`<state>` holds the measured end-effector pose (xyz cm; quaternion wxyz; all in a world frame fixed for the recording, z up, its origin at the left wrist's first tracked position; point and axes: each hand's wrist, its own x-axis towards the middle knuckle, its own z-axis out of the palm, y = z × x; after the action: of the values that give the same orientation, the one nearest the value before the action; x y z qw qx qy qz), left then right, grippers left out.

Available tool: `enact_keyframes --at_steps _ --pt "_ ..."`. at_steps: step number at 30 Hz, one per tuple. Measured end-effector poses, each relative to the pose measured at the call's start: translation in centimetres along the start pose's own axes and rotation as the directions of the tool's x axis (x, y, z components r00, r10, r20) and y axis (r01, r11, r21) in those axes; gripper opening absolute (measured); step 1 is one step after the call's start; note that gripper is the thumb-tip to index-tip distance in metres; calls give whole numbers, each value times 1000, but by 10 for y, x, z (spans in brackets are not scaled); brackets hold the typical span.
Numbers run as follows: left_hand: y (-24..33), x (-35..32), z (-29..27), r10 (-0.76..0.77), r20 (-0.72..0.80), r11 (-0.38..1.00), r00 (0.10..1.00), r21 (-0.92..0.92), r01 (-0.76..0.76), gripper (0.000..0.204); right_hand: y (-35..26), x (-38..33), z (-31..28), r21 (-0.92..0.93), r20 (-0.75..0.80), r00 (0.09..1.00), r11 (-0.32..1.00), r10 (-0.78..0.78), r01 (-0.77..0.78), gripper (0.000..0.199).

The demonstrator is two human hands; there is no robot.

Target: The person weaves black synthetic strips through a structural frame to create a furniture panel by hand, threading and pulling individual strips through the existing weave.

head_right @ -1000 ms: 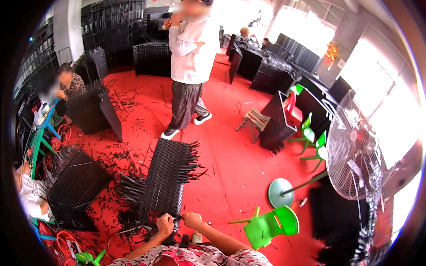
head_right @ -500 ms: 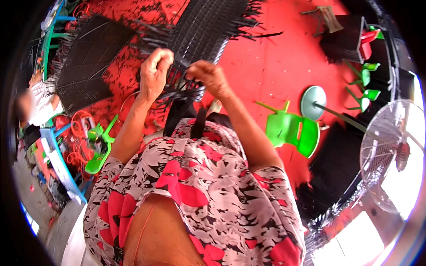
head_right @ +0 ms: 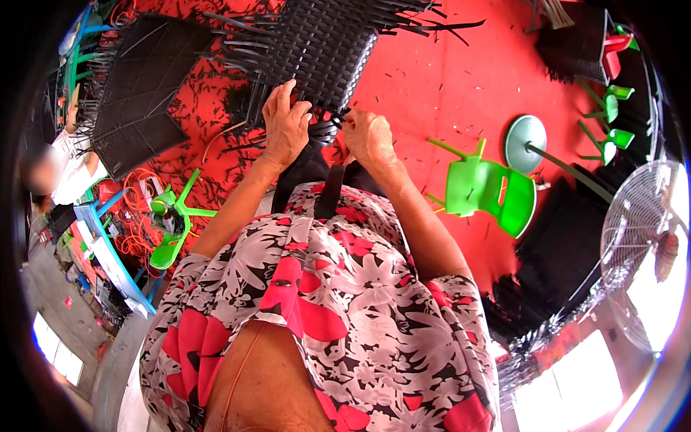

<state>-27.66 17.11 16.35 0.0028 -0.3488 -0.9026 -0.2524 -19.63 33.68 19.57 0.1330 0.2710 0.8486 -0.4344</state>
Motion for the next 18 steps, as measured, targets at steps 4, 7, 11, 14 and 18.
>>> enact_keyframes --at_steps 4,7,11,14,18 --pt "1 -2 2 5 -64 1000 998 -25 -7 23 -9 -2 -4 -68 -11 1000 998 5 -6 23" --pt "0 -5 8 -65 -69 997 995 -55 61 26 -6 -2 -3 -82 -45 999 997 -6 2 22" --pt "-2 -7 11 -75 -81 995 994 -70 70 29 3 -5 -3 52 -115 993 999 6 0 20" --pt "-3 -7 13 -80 -74 995 994 -64 75 29 12 -4 -5 147 -196 981 989 5 25 19" --pt "-9 -9 15 -82 -79 996 994 -46 78 25 8 -4 -9 104 -259 965 992 -42 71 17"
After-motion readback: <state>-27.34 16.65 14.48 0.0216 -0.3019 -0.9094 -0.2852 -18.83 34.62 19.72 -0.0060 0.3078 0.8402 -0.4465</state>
